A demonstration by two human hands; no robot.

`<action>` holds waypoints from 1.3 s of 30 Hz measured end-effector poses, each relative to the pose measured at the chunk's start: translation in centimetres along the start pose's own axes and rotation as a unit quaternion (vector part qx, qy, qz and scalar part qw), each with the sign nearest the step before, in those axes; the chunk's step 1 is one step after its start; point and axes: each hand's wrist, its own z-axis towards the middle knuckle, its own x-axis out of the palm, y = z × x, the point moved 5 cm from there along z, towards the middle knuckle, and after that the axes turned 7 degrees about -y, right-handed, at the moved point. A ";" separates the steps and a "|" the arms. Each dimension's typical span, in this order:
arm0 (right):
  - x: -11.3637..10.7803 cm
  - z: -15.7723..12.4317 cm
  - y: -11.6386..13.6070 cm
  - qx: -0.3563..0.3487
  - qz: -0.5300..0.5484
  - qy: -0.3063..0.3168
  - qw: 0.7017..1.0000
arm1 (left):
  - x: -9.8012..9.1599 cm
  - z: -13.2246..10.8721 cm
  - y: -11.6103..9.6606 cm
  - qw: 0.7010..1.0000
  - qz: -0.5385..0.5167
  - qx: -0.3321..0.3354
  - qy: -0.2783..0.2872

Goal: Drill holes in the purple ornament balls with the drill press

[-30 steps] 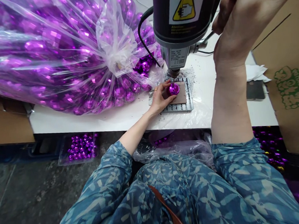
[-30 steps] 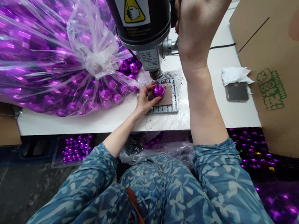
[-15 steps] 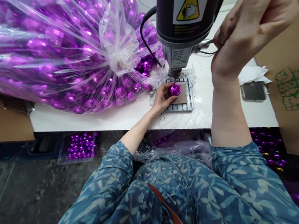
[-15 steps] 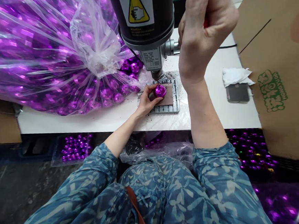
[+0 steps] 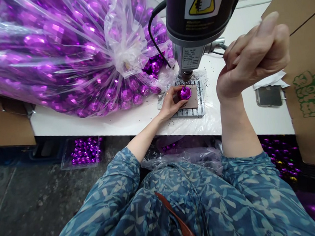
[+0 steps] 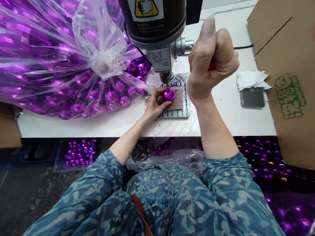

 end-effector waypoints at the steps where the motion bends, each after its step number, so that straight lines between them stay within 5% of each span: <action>1: -0.1 -0.1 -0.3 -0.004 0.003 -0.004 1.000 | 0.0 0.0 0.1 1.000 -0.002 0.006 0.000; 10: -1.7 -0.7 -3.4 -0.064 -0.011 -0.049 0.997 | 0.1 0.0 0.8 0.999 -0.018 0.041 0.003; 23: -2.3 -2.2 -3.2 -0.071 0.004 -0.012 0.997 | -0.2 -0.1 -0.3 1.000 -0.029 0.000 -0.006; 29: 2.0 2.9 0.2 0.016 -0.024 0.018 0.999 | 0.0 0.3 0.1 0.998 -0.062 -0.016 -0.007; 34: 4.9 7.3 -1.4 0.092 -0.086 0.070 0.990 | -1.6 -1.7 -2.6 0.999 -0.017 -0.007 -0.039; 36: 4.8 7.7 -2.0 0.084 -0.090 0.070 0.990 | -2.3 -3.7 -5.1 1.000 0.011 0.014 0.024; 39: 4.5 7.6 -2.5 0.072 -0.087 0.067 0.991 | -2.5 -7.0 -8.8 0.966 0.025 0.066 0.247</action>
